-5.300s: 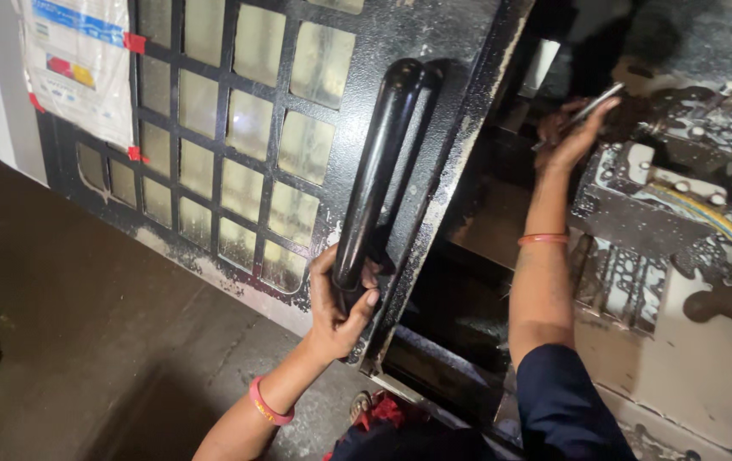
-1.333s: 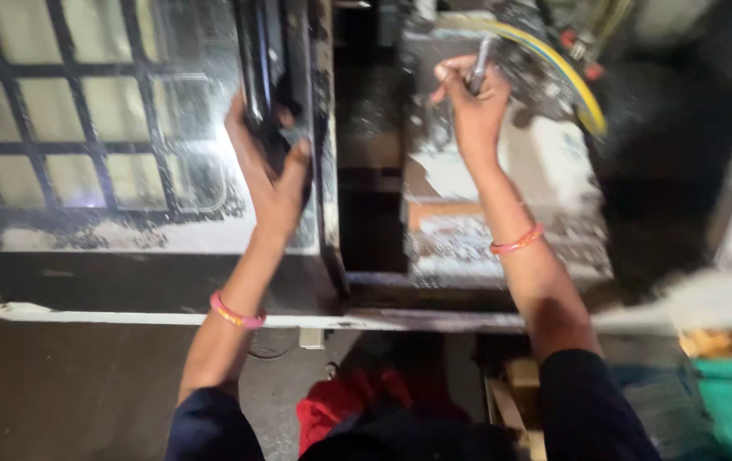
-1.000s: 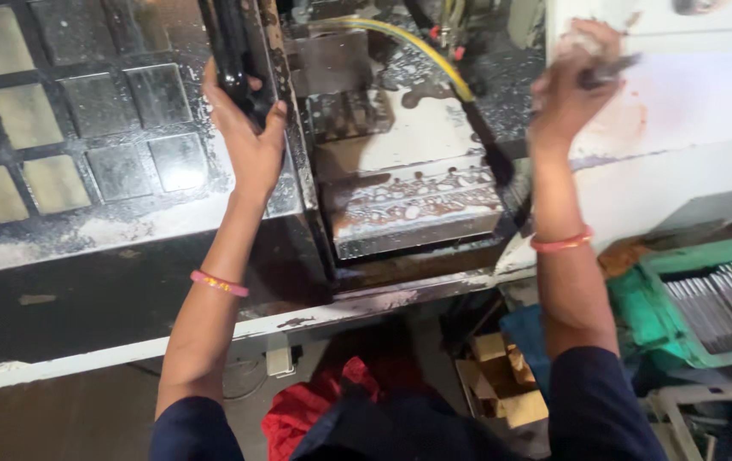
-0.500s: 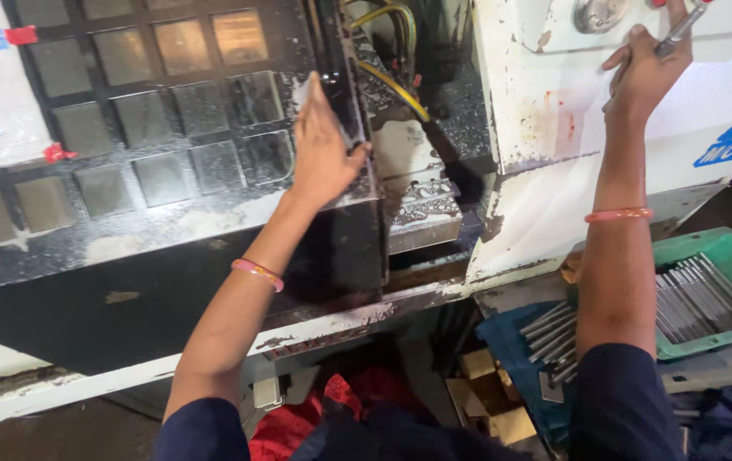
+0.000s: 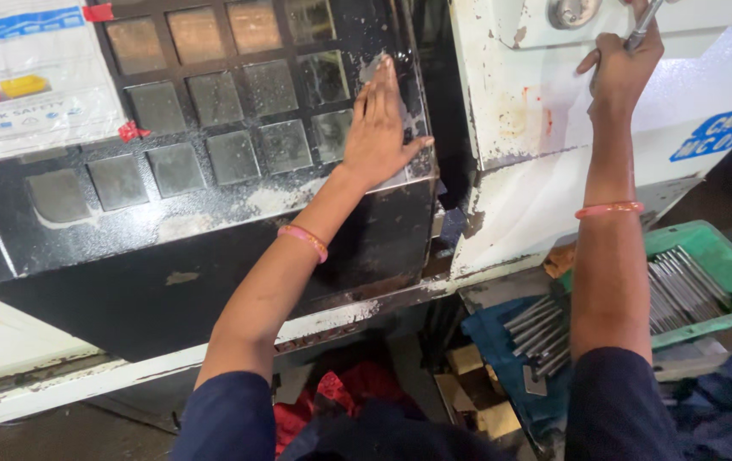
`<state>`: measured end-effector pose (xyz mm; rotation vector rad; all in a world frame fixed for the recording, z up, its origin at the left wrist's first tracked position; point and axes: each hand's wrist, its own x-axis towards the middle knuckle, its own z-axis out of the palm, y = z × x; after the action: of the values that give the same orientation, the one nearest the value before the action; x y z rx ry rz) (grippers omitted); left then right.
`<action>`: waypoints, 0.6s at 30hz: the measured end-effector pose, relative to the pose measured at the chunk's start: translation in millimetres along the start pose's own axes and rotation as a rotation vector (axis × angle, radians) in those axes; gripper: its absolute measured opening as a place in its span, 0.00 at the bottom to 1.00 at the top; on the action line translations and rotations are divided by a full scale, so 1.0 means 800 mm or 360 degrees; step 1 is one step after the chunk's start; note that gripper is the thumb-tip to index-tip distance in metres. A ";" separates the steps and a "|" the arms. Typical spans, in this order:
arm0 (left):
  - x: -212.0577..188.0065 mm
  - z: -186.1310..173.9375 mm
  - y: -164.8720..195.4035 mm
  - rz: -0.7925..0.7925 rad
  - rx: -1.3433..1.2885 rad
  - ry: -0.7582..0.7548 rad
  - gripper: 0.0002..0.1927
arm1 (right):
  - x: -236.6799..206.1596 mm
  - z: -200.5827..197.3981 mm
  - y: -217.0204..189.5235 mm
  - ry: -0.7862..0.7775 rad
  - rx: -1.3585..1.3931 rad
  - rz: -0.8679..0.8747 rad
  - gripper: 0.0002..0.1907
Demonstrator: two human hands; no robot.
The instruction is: The person opens a machine door, removes a metal rod, and wipes it with a cloth. They place the cleaned rod into a green bin and repeat the process with additional rods. The person then closes the machine door and continues handling more rods.
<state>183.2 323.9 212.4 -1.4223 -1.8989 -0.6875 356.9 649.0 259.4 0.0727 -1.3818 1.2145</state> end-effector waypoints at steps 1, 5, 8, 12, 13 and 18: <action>0.002 0.005 0.002 0.0036 -0.0009 0.0019 0.67 | -0.007 -0.004 -0.006 -0.0012 -0.0017 0.0023 0.32; 0.016 0.024 0.009 0.0074 -0.0047 -0.0014 0.66 | -0.056 -0.017 -0.034 0.0064 -0.0185 0.0067 0.28; 0.023 0.041 0.017 0.0055 -0.0073 0.0001 0.66 | -0.106 -0.037 -0.049 0.0024 -0.0379 0.0294 0.25; 0.030 0.060 0.024 0.0086 -0.0078 0.0012 0.66 | -0.175 -0.084 -0.051 -0.0194 -0.0762 0.0578 0.20; 0.033 0.063 0.028 0.0062 -0.0074 -0.0022 0.65 | -0.190 -0.096 -0.049 -0.0259 -0.0888 0.0617 0.19; 0.042 0.065 0.043 0.0016 0.0007 -0.0228 0.51 | -0.256 -0.163 -0.052 -0.0501 -0.0978 0.0780 0.15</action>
<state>199.6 392.5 204.9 -1.5129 -1.9994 -0.5904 529.2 594.6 92.2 -0.5549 -2.0801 1.1420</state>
